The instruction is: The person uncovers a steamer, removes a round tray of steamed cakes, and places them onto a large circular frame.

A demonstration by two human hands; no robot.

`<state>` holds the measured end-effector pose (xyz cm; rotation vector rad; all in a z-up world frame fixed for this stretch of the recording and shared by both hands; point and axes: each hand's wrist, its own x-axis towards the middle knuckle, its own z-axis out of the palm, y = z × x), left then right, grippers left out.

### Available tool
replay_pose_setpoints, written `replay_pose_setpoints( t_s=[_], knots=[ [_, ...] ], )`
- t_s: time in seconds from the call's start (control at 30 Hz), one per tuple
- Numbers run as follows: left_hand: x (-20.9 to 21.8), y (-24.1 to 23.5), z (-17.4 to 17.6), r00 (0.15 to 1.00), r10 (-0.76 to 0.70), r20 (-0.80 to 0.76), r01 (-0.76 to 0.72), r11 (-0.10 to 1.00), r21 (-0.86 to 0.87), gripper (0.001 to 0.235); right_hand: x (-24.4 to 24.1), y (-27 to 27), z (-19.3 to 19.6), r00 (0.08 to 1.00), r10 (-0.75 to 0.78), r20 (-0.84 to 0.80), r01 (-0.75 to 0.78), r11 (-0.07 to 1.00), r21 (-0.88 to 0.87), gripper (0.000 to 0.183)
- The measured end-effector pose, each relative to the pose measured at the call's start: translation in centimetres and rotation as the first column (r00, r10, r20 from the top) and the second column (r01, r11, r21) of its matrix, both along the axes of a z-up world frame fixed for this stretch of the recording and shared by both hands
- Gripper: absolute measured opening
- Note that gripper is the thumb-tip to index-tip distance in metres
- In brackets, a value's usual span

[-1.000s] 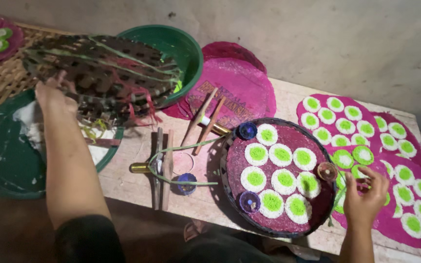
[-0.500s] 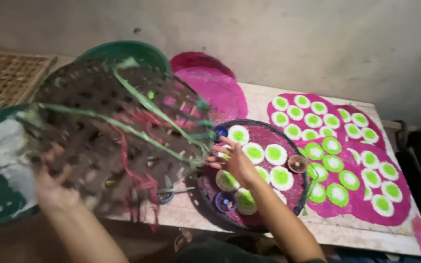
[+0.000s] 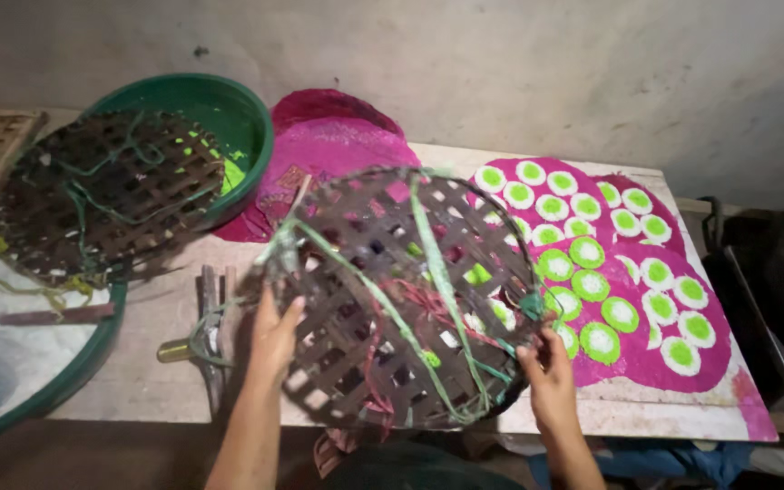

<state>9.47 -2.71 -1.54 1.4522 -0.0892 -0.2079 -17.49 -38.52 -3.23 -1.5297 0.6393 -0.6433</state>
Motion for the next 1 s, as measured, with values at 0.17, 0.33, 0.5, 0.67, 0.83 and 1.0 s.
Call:
replay_pose_setpoints(
  t_s=[0.17,0.33,0.5,0.67,0.83,1.0],
  knots=[
    [2.3,-3.8,-2.9,0.984,-0.106,0.144,0.037,0.909,0.416,0.052,-2.5,-2.3,-3.9,0.999,-0.037,-0.008,0.038,0.992,0.123,0.039],
    [3.9,-4.6,-6.5,0.944,-0.161,0.287,-0.012,0.855,0.519,0.053,-2.5,-3.1,-6.3,0.991,-0.056,-0.119,0.071,0.99,0.126,0.046],
    [4.2,-4.4,-9.7,0.914,-0.194,0.357,-0.104,0.737,0.668,0.046,-2.5,-3.4,-6.5,0.993,-0.001,-0.118,0.009,0.998,0.067,0.049],
    [3.4,-4.4,-9.8,0.935,-0.175,0.309,-0.116,0.672,0.731,0.048,-2.7,-4.4,-5.3,0.959,0.057,-0.279,-0.077,0.995,-0.061,0.046],
    [2.4,-4.5,-8.1,0.906,-0.109,0.409,-0.219,0.706,0.673,0.056,-3.2,-5.6,-4.1,0.921,0.074,-0.383,-0.143,0.978,-0.154,0.044],
    [2.5,-4.3,-6.7,0.99,0.004,0.143,-0.086,0.818,0.568,0.037,-2.9,-7.5,-3.8,0.923,0.117,-0.368,-0.122,0.992,0.009,0.036]
  ],
)
